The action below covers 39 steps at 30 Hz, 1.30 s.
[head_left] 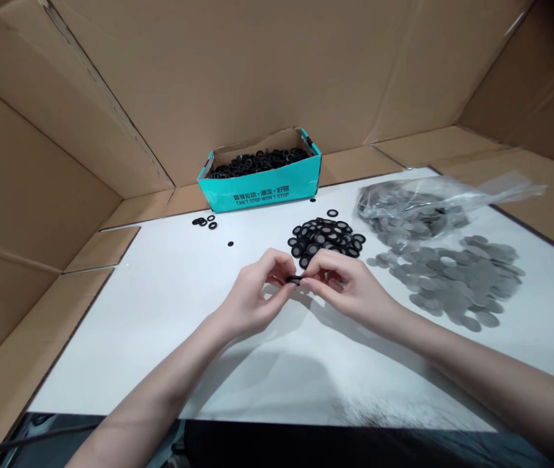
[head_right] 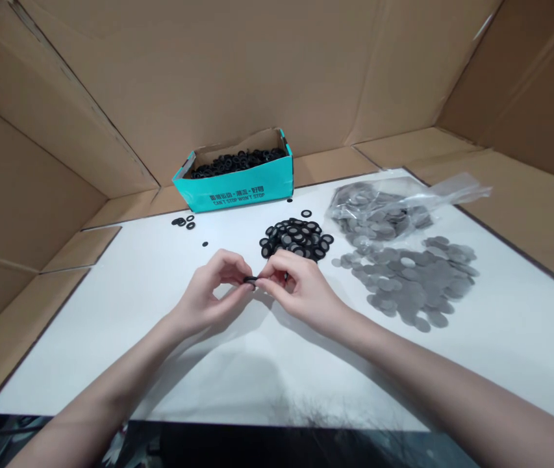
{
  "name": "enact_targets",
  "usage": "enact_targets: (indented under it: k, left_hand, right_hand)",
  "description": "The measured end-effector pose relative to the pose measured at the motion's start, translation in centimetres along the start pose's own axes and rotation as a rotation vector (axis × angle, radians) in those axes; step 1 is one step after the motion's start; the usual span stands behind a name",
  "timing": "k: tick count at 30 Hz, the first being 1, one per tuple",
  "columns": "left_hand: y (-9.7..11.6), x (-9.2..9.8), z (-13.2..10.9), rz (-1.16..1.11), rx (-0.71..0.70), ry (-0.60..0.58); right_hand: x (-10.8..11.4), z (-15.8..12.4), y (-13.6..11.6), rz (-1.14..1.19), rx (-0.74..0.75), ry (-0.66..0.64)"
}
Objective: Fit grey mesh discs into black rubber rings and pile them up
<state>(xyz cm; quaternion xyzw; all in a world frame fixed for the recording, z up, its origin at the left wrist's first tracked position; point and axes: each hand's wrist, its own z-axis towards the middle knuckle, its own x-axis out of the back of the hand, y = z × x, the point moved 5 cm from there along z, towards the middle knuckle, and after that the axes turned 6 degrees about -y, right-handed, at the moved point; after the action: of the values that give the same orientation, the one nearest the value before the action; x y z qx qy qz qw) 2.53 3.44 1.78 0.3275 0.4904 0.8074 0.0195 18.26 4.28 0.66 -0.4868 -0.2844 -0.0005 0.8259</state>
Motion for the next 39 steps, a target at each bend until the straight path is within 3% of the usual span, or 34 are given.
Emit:
enact_targets:
  k: [9,19,26,39]
  left_hand:
    - [-0.09,-0.09,-0.08,-0.121,0.051,0.045]
    - [0.15,-0.25,-0.11,-0.021,0.018,-0.009]
    - [-0.37,-0.33,-0.19,0.033,0.037,-0.025]
    - [-0.1,-0.69,-0.28,-0.01,0.022,-0.004]
  right_hand:
    - [0.22,-0.1,-0.23,-0.035,0.074,0.007]
    - [0.18,-0.14,-0.91,-0.017,0.098,-0.004]
    - [0.08,-0.17,-0.39,-0.136,0.151,-0.028]
    - [0.12,0.03,-0.21,-0.064,0.078,-0.058]
